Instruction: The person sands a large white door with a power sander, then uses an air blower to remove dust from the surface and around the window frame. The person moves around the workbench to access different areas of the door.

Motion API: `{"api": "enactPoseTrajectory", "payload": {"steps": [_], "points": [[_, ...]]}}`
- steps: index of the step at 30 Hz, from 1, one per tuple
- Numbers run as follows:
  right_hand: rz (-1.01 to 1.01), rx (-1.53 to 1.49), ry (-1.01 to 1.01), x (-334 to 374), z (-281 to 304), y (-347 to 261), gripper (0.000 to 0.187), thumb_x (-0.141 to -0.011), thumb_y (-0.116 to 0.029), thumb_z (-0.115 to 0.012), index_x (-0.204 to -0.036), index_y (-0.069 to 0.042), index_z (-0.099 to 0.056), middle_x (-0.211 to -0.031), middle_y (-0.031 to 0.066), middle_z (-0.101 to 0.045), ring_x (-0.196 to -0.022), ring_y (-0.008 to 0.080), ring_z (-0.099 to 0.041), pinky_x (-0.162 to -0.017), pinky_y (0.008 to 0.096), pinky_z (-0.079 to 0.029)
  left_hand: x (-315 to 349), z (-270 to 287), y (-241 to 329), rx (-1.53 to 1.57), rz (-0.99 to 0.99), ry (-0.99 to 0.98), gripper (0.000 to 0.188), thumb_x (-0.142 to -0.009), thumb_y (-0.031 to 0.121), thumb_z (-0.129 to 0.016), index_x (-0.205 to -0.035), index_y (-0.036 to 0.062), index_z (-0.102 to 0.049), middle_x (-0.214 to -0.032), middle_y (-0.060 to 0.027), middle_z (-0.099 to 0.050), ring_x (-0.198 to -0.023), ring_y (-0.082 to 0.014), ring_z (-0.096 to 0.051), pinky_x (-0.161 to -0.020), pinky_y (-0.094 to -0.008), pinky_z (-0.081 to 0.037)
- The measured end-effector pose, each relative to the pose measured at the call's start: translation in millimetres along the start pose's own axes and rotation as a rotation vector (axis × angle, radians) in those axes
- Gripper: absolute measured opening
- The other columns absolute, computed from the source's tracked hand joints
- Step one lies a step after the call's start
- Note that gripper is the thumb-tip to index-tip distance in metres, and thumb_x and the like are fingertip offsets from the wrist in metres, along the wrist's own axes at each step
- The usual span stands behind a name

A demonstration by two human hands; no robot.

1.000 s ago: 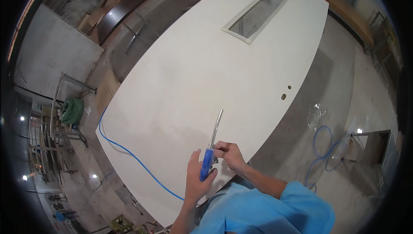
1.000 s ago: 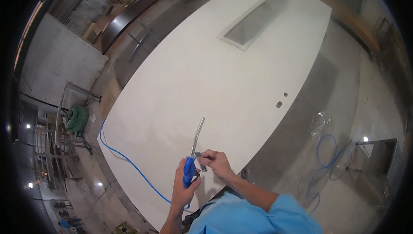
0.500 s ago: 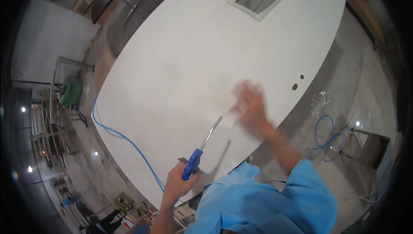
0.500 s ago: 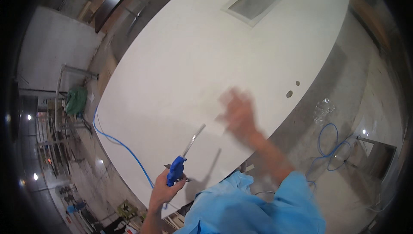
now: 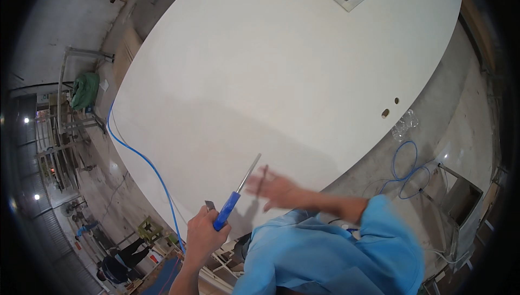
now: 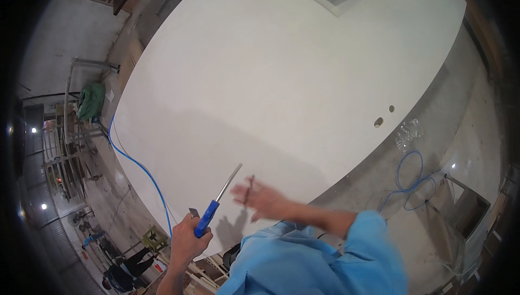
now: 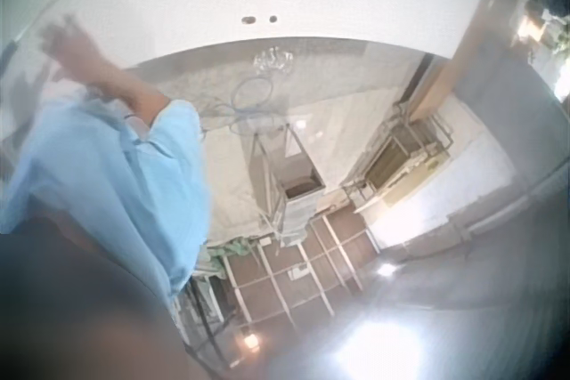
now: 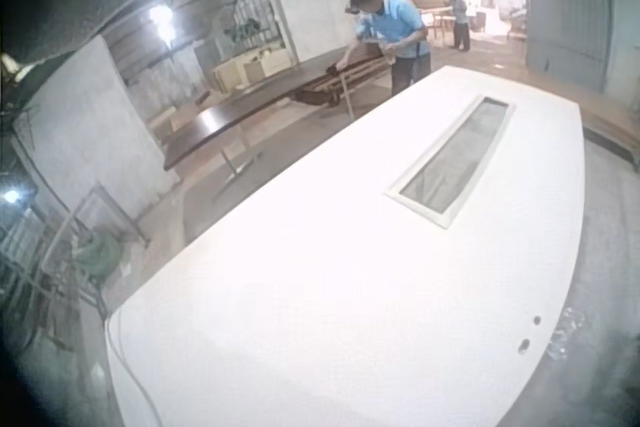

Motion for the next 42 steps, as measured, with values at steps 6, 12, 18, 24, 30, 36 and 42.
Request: {"api": "enactPoseTrajectory", "payload": {"steps": [6, 12, 18, 24, 30, 36, 42], "points": [[-0.773, 0.669, 0.340, 73.4, 202.2, 168.3, 0.095, -0.087, -0.056, -0.069, -0.161, -0.008, -0.033, -0.171, 0.0098, -0.026, -0.158, 0.0289, -0.020, -0.128, 0.0581, -0.009, 10.9, -22.5, -26.1, 0.067, 0.004, -0.207, 0.019, -0.074, 0.019, -0.074, -0.074, 0.0030, -0.064, -0.077, -0.0163, -0.055, -0.073, -0.0391, -0.064, -0.069, -0.0492, -0.051], [-0.743, 0.258, 0.028, 72.8, 64.8, 65.9, 0.108, -0.084, -0.063, -0.069, -0.162, -0.002, -0.026, -0.172, 0.0165, -0.019, -0.160, 0.0304, -0.014, -0.127, 0.0611, -0.010, 21.4, -35.6, -31.5, 0.081, 0.007, -0.273, 0.021, -0.069, 0.019, -0.075, -0.075, 0.0036, -0.062, -0.083, -0.0149, -0.057, -0.076, -0.0374, -0.063, -0.071, -0.0497, -0.051], [-0.440, 0.251, 0.106, 134.4, 36.7, 19.9, 0.080, -0.086, -0.051, -0.070, -0.152, -0.010, -0.050, -0.164, 0.0055, -0.041, -0.153, 0.0215, -0.034, -0.127, 0.0458, -0.026, 13.6, -40.1, -10.3, 0.032, -0.161, -0.296, 0.024, -0.065, 0.017, -0.079, -0.079, 0.0063, -0.063, -0.086, -0.0127, -0.058, -0.079, -0.0365, -0.062, -0.073, -0.0488, -0.051], [-0.521, 0.506, 0.217, 205.1, 118.7, 94.0, 0.068, -0.091, -0.031, -0.069, -0.153, -0.010, -0.049, -0.160, 0.0080, -0.048, -0.150, 0.0259, -0.041, -0.126, 0.0483, -0.028, 16.3, -49.5, -6.3, -0.003, -0.260, -0.310, 0.027, -0.064, 0.016, -0.082, -0.082, 0.0070, -0.064, -0.089, -0.0117, -0.060, -0.079, -0.0362, -0.060, -0.073, -0.0477, -0.050], [-0.749, 0.572, 0.660, 194.1, 119.8, 77.4, 0.080, -0.090, -0.035, -0.071, -0.155, 0.000, -0.042, -0.162, 0.0190, -0.040, -0.152, 0.0351, -0.036, -0.126, 0.0515, -0.026, 21.5, -58.6, -12.1, 0.012, -0.297, -0.286, 0.027, -0.063, 0.014, -0.082, -0.082, 0.0064, -0.064, -0.090, -0.0117, -0.060, -0.079, -0.0366, -0.060, -0.072, -0.0475, -0.050], [-0.642, 0.360, 0.370, 151.8, 70.2, 38.0, 0.070, -0.092, -0.035, -0.068, -0.151, -0.003, -0.048, -0.163, 0.0148, -0.041, -0.151, 0.0302, -0.038, -0.125, 0.0508, -0.029, 18.3, -59.0, -4.3, 0.050, -0.362, -0.282, 0.026, -0.063, 0.013, -0.081, -0.083, 0.0061, -0.065, -0.091, -0.0127, -0.060, -0.080, -0.0375, -0.060, -0.072, -0.0478, -0.050], [-0.745, 0.586, 0.489, 190.8, 149.1, 110.5, 0.063, -0.097, -0.031, -0.065, -0.152, -0.007, -0.048, -0.162, 0.0060, -0.044, -0.150, 0.0262, -0.039, -0.125, 0.0504, -0.027, 20.1, -57.3, 1.4, 0.046, -0.369, -0.229, 0.026, -0.065, 0.013, -0.079, -0.085, 0.0064, -0.066, -0.090, -0.0138, -0.059, -0.080, -0.0382, -0.059, -0.071, -0.0489, -0.049]]}}
Point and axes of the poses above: each hand's wrist, its own x-axis away from the middle knuckle, its own z-axis out of the back of the hand, y = z × x, the point moved 6 cm from there along -x, towards the middle knuckle
